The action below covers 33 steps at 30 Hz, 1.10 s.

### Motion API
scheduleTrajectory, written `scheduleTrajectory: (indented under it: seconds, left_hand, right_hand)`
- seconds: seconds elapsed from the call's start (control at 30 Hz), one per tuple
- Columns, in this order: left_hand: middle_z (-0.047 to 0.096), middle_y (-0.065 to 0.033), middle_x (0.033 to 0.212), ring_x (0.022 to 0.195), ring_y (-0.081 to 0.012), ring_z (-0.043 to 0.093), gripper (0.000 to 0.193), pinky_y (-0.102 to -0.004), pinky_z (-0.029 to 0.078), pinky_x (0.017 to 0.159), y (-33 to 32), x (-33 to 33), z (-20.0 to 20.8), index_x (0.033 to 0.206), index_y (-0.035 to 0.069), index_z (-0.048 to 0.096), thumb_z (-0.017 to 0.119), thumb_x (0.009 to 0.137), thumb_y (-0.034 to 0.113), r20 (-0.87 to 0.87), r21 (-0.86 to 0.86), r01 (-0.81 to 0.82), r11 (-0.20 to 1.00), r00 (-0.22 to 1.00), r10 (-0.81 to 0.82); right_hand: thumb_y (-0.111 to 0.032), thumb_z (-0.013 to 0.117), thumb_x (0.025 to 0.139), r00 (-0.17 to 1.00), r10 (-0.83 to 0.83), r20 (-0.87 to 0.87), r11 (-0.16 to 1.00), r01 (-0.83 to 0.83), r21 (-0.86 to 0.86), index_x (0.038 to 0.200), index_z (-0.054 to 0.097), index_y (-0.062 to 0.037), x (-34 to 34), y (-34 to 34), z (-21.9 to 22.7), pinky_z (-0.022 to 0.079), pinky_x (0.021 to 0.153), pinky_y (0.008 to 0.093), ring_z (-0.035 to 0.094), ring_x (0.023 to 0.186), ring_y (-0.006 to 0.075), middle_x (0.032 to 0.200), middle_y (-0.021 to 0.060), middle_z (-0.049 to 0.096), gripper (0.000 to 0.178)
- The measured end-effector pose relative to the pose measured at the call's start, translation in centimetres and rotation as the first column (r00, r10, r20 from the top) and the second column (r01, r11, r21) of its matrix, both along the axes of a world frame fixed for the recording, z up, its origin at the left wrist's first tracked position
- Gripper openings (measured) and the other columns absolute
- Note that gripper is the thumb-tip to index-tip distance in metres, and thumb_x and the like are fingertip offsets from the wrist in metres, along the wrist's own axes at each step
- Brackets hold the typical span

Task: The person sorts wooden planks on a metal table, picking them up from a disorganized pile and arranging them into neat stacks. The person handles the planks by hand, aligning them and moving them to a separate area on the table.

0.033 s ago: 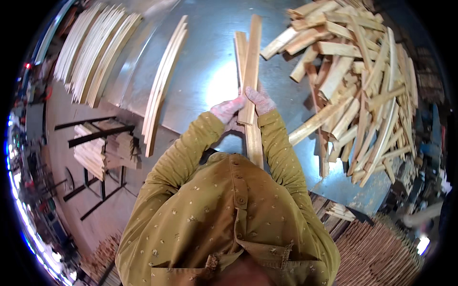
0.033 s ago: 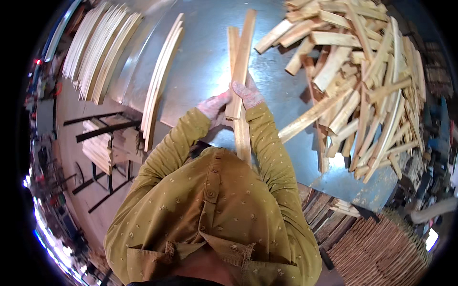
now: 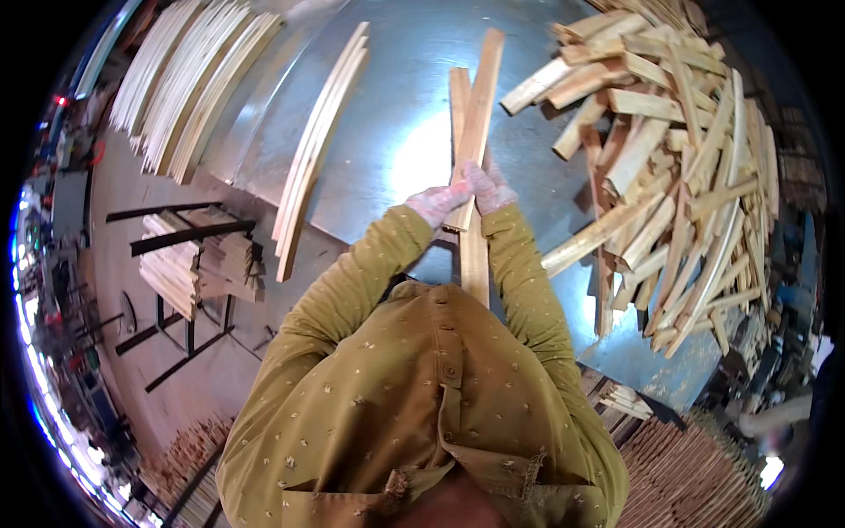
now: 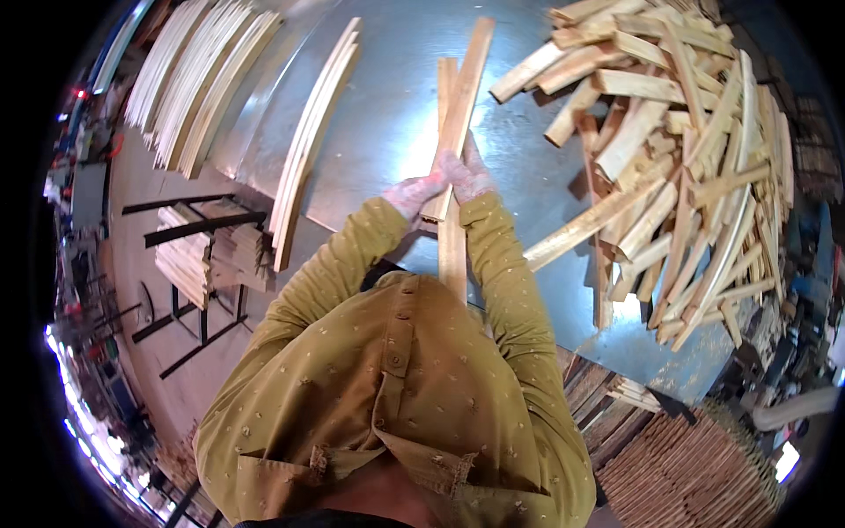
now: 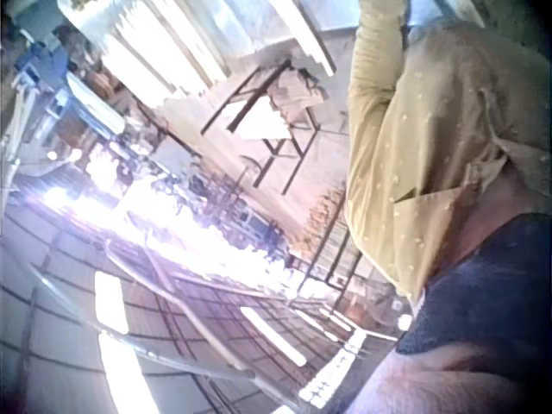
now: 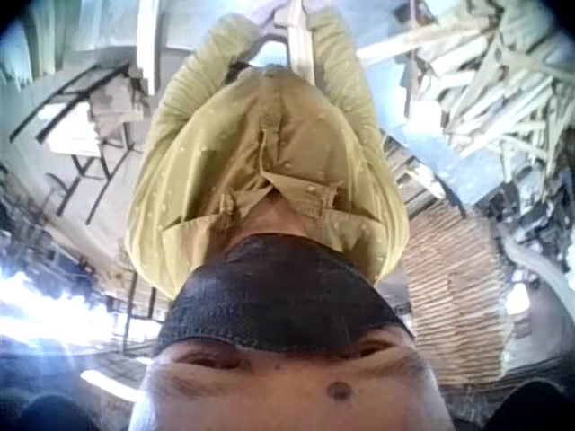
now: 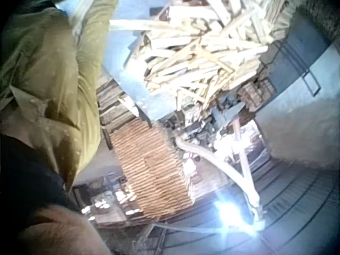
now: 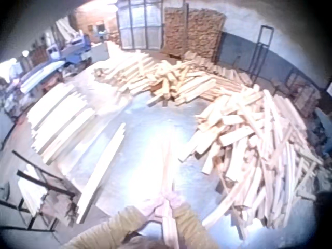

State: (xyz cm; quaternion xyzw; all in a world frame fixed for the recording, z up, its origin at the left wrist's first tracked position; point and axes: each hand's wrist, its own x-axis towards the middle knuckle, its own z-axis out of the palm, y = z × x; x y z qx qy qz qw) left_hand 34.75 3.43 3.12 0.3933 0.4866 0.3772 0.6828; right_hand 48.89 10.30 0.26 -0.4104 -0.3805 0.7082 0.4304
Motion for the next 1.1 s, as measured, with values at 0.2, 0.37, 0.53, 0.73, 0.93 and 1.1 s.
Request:
scheduleTrajectory:
  seconds: [0.2, 0.37, 0.53, 0.73, 0.93, 1.1]
  left_hand:
    - [0.059, -0.0080, 0.120, 0.108, -0.0302, 0.058, 0.078, -0.0511, 0.051, 0.089, -2.2, 1.1, -3.3, 0.141, 0.017, 0.043, 0.082, 0.074, 0.026, 0.349, -0.369, -0.111, 0.923, 0.904, 0.248]
    - [0.056, -0.0093, 0.119, 0.109, -0.0261, 0.054, 0.093, -0.0442, 0.051, 0.090, -3.8, 3.5, -1.0, 0.148, 0.011, 0.030, 0.080, 0.070, 0.017, 0.546, -0.099, -0.246, 0.964, 0.796, 0.259]
    - [0.062, -0.0164, 0.104, 0.090, -0.0219, 0.062, 0.069, -0.0365, 0.056, 0.072, -0.3, -6.8, -1.0, 0.147, 0.005, 0.030, 0.061, 0.086, 0.013, -0.460, -0.285, -0.287, 0.915, 0.878, 0.133]
    - [0.060, -0.0224, 0.118, 0.110, -0.0406, 0.058, 0.054, -0.0471, 0.045, 0.096, -2.7, -16.6, 4.6, 0.123, 0.000, 0.058, 0.060, 0.088, 0.041, -0.966, -0.138, -0.162, 0.977, 0.241, -0.097]
    - [0.033, -0.0269, 0.148, 0.133, -0.0415, 0.039, 0.108, -0.0430, 0.038, 0.108, -8.2, -18.8, -1.6, 0.151, 0.001, 0.010, 0.078, 0.074, 0.034, -0.988, 0.017, -0.126, 0.992, 0.150, 0.036]
    - [0.022, -0.0232, 0.155, 0.139, -0.0392, 0.031, 0.113, -0.0463, 0.031, 0.111, -7.2, -16.6, 1.1, 0.153, 0.007, 0.003, 0.079, 0.073, 0.030, -0.970, -0.245, -0.257, 0.935, 0.069, -0.235]
  right_hand:
    - [-0.024, 0.069, 0.088, 0.976, 0.067, 0.205, 0.979, -0.025, -0.200, 0.124, 0.055, 0.0022, -1.7, 2.4, 0.3, 0.052, 0.084, 0.0327, 0.062, 0.093, 0.0227, 0.108, 0.0109, 0.064, 0.047]
    - [-0.024, 0.067, 0.087, 0.939, 0.118, -0.324, 0.895, -0.241, -0.374, 0.104, 0.061, 0.0054, -0.8, 7.2, -2.8, 0.056, 0.068, 0.0326, 0.065, 0.077, 0.0231, 0.092, 0.0131, 0.066, 0.034]
    - [-0.025, 0.056, 0.093, 0.915, -0.005, 0.404, 0.973, 0.098, -0.209, 0.121, 0.049, 0.0055, -1.6, 3.8, -1.5, 0.056, 0.073, 0.0363, 0.066, 0.081, 0.0255, 0.094, 0.0175, 0.064, 0.042]
    - [-0.041, 0.050, 0.092, 0.285, 0.139, 0.949, 0.944, -0.328, -0.040, 0.134, 0.044, -0.0065, -10.3, -4.9, -8.5, 0.051, 0.089, 0.0442, 0.064, 0.101, 0.0342, 0.114, 0.0193, 0.063, 0.055]
    - [-0.028, 0.049, 0.089, 0.152, 0.260, 0.954, 0.746, -0.658, -0.098, 0.110, 0.054, -0.0098, -17.9, -2.7, -1.5, 0.052, 0.076, 0.0434, 0.062, 0.086, 0.0292, 0.096, 0.0135, 0.061, 0.029]
    - [-0.026, 0.055, 0.086, -0.015, -0.529, 0.849, 0.779, -0.407, 0.478, 0.108, 0.058, -0.0062, 4.5, 7.2, 6.4, 0.049, 0.082, 0.0423, 0.058, 0.095, 0.0289, 0.103, 0.0135, 0.059, 0.029]
